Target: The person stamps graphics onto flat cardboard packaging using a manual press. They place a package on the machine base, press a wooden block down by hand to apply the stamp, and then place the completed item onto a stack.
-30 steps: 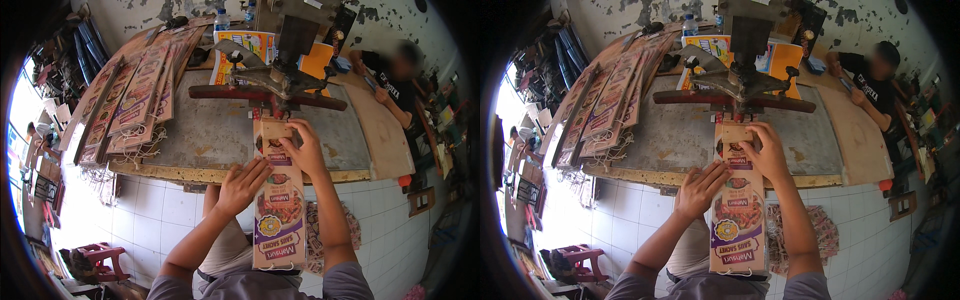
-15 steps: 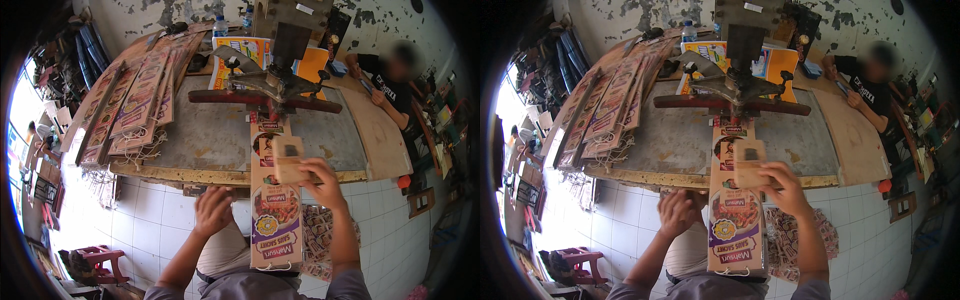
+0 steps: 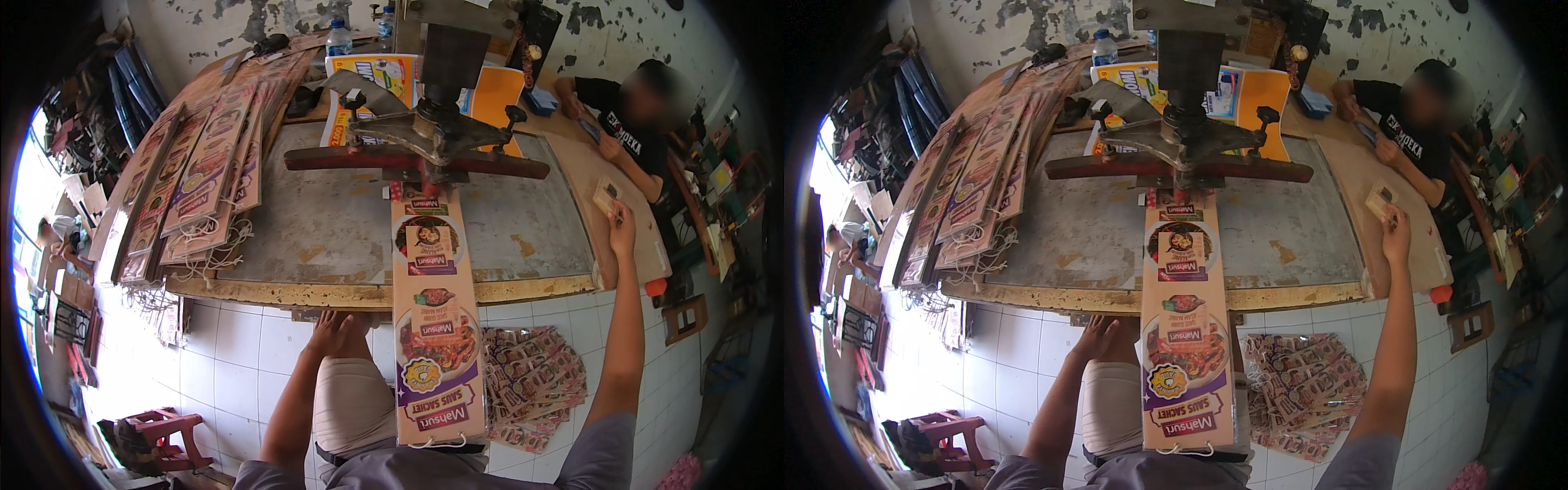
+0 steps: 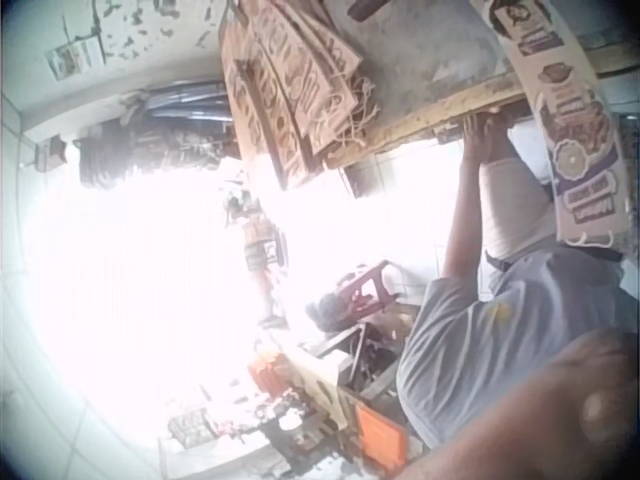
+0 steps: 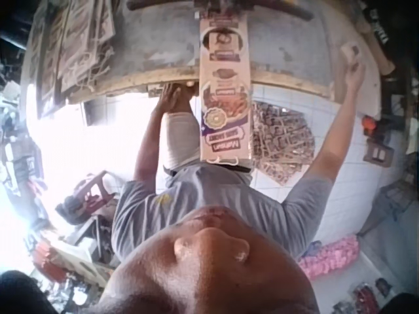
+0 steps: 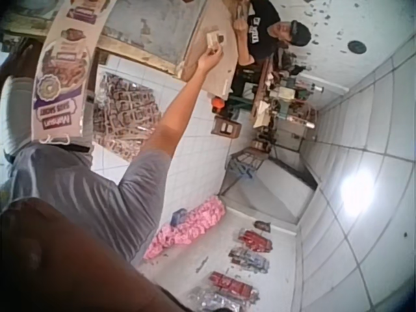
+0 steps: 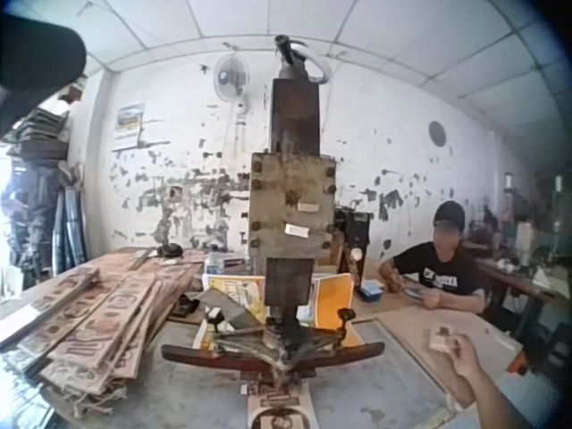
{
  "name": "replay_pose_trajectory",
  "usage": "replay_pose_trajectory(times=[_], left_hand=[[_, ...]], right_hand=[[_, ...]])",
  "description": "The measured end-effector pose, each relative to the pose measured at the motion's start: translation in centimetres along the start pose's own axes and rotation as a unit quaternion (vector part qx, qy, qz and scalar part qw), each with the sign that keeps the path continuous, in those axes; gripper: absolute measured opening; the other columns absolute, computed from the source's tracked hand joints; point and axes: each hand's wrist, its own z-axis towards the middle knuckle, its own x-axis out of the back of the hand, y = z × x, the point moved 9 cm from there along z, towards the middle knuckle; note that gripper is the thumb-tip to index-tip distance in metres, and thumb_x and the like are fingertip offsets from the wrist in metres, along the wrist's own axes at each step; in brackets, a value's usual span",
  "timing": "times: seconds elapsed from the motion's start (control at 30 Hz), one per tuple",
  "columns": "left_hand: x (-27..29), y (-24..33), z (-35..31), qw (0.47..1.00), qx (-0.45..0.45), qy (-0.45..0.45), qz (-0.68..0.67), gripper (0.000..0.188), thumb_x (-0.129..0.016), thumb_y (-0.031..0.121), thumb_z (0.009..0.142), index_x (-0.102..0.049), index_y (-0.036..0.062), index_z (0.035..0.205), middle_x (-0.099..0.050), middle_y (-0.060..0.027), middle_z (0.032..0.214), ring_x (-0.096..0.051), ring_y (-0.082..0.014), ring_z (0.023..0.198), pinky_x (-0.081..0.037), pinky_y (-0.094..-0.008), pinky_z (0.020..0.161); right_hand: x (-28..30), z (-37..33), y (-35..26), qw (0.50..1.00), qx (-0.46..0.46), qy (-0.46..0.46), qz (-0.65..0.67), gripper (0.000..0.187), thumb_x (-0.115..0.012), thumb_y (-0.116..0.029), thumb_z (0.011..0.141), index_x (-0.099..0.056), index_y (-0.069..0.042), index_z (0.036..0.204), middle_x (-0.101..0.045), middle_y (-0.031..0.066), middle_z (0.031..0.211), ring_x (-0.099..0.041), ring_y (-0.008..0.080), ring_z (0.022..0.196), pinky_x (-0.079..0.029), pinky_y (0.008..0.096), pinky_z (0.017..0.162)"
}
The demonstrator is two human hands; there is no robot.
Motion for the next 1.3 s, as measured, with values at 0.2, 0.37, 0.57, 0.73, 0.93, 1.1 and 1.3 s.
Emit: replay_pose_trajectory(times=[0.2, 0.37, 0.57, 0.73, 0.93, 1.1, 1.3], left_hand=[[-1.7, -4.1, 4.5, 0.999, 0.014, -0.034, -0.020, 0.067, -0.042, 0.050, 0.118, -0.044, 0.0034, 0.167, -0.040, -0.0233, 0.175, -0.034, -0.0350, 0.164, -0.027, -0.0459, 0.135], [0.3, -13.7, 1.0, 0.982, 0.145, -0.004, -0.119, 0.065, -0.036, 0.049, 0.120, -0.042, 0.0065, 0.169, -0.042, -0.0214, 0.175, -0.036, -0.0326, 0.164, -0.031, -0.0445, 0.133], [5.9, -5.6, -4.4, 0.978, 0.164, 0.126, 0.026, 0.056, -0.047, 0.041, 0.115, -0.056, 0.0001, 0.153, -0.062, -0.0258, 0.154, -0.055, -0.0467, 0.145, -0.043, -0.0621, 0.118], [14.6, 8.9, -14.8, 0.875, -0.090, 0.444, 0.172, 0.042, -0.067, 0.021, 0.105, -0.063, 0.0019, 0.142, -0.070, -0.0201, 0.139, -0.064, -0.0418, 0.131, -0.045, -0.0552, 0.113], [18.6, 15.3, -17.5, 0.759, -0.168, 0.575, 0.254, 0.063, -0.066, 0.030, 0.107, -0.043, 0.0094, 0.161, -0.048, -0.0288, 0.166, -0.042, -0.0495, 0.155, -0.032, -0.0668, 0.124], [17.4, 13.6, -12.8, 0.780, -0.171, 0.556, 0.230, 0.075, -0.062, 0.043, 0.108, -0.031, 0.0115, 0.169, -0.035, -0.0299, 0.174, -0.023, -0.0556, 0.164, -0.019, -0.0733, 0.130], [16.8, 13.8, -11.5, 0.745, -0.170, 0.611, 0.206, 0.082, -0.067, 0.046, 0.105, -0.026, 0.0111, 0.167, -0.028, -0.0305, 0.175, -0.020, -0.0582, 0.163, -0.015, -0.0784, 0.129]], right_hand=[[-1.3, 4.7, 4.2, 0.995, -0.040, 0.044, -0.082, 0.040, -0.060, -0.014, 0.114, -0.058, -0.013, 0.154, -0.062, 0.0205, 0.150, -0.062, 0.0424, 0.136, -0.051, 0.0494, 0.113], [-5.5, 6.0, 2.6, 0.993, -0.075, 0.040, -0.087, 0.042, -0.059, -0.017, 0.115, -0.059, -0.017, 0.157, -0.061, 0.0235, 0.151, -0.061, 0.0458, 0.136, -0.051, 0.0512, 0.113], [-2.0, 4.8, 5.0, 0.985, -0.078, 0.051, -0.148, 0.047, -0.059, -0.020, 0.115, -0.055, -0.020, 0.162, -0.059, 0.0226, 0.156, -0.059, 0.0460, 0.140, -0.051, 0.0520, 0.115], [-1.5, 4.5, 3.7, 0.973, -0.125, 0.084, -0.174, 0.044, -0.063, -0.021, 0.113, -0.061, -0.019, 0.157, -0.060, 0.0216, 0.155, -0.060, 0.0448, 0.139, -0.051, 0.0516, 0.115], [-0.7, 3.8, -2.0, 0.978, -0.038, 0.070, -0.191, 0.031, -0.069, -0.013, 0.107, -0.070, -0.012, 0.138, -0.065, 0.0170, 0.140, -0.064, 0.0412, 0.131, -0.054, 0.0505, 0.110], [-0.6, 3.7, -3.0, 0.978, -0.019, 0.057, -0.199, 0.027, -0.070, -0.011, 0.105, -0.072, -0.011, 0.133, -0.067, 0.0146, 0.138, -0.065, 0.0401, 0.129, -0.055, 0.0506, 0.108], [-1.0, 3.7, -2.4, 0.976, -0.011, 0.055, -0.211, 0.031, -0.067, -0.014, 0.109, -0.071, -0.010, 0.139, -0.065, 0.0151, 0.142, -0.062, 0.0394, 0.135, -0.052, 0.0492, 0.113]])
